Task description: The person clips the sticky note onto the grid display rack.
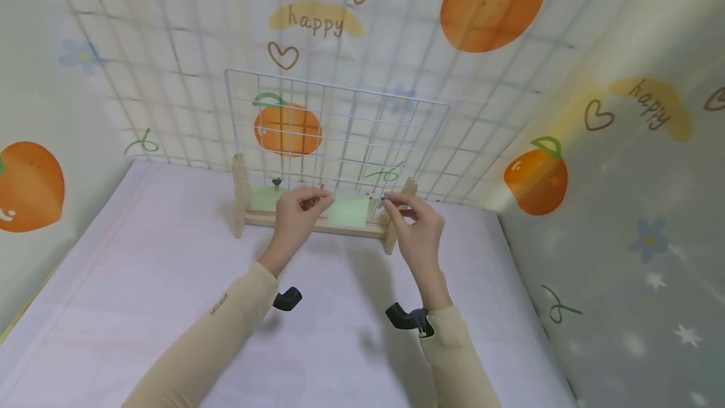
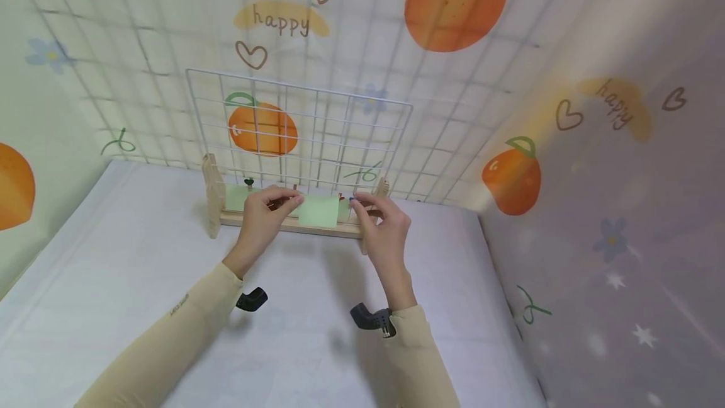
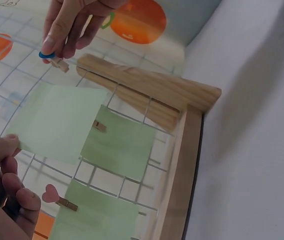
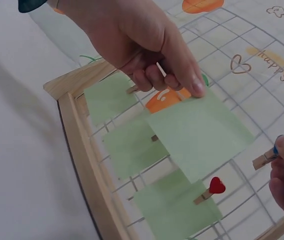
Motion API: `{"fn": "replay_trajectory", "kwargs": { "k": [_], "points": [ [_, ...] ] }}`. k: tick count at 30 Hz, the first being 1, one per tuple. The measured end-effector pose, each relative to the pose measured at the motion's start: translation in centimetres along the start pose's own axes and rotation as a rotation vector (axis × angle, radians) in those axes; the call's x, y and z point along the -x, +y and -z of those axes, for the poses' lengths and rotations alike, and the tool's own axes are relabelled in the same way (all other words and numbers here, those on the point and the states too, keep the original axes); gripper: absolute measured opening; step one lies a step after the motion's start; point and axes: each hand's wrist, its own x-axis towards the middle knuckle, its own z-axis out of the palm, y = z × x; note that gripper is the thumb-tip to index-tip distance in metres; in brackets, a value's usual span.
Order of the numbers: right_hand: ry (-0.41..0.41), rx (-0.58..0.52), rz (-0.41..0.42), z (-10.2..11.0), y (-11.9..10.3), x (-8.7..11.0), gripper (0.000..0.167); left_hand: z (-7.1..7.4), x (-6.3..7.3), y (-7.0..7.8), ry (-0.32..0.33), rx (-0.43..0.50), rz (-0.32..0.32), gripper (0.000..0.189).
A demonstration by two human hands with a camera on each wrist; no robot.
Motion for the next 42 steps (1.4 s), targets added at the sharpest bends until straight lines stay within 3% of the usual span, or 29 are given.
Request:
{"fn": "replay_trajectory", "kwargs": {
  "k": [9, 16, 29, 42],
  "points": [
    [-0.031, 0.01, 0.004, 0.0, -0.8, -2.5, 0.016, -0.3, -1.6, 0.6, 0.026, -0.01, -0.045, 0.013],
    [-0.058, 0.012, -0.018, -0.2, -1.1, -2.7, 0.017, -0.6, -1.4, 0.5, 0.094, -0.024, -0.01, 0.012],
    [-0.081, 0.052, 0.013, 0.3, -0.9, -3.8, 0.016, -2.3, -1.8, 0.7, 0.115, 0.011, 0.019, 0.01],
    [-0.044, 0.055, 0.051, -0.7, -1.2, -6.0, 0.016, -2.6, -3.7, 1.2, 0.18, -0.015, -0.075, 0.012]
  ]
}}
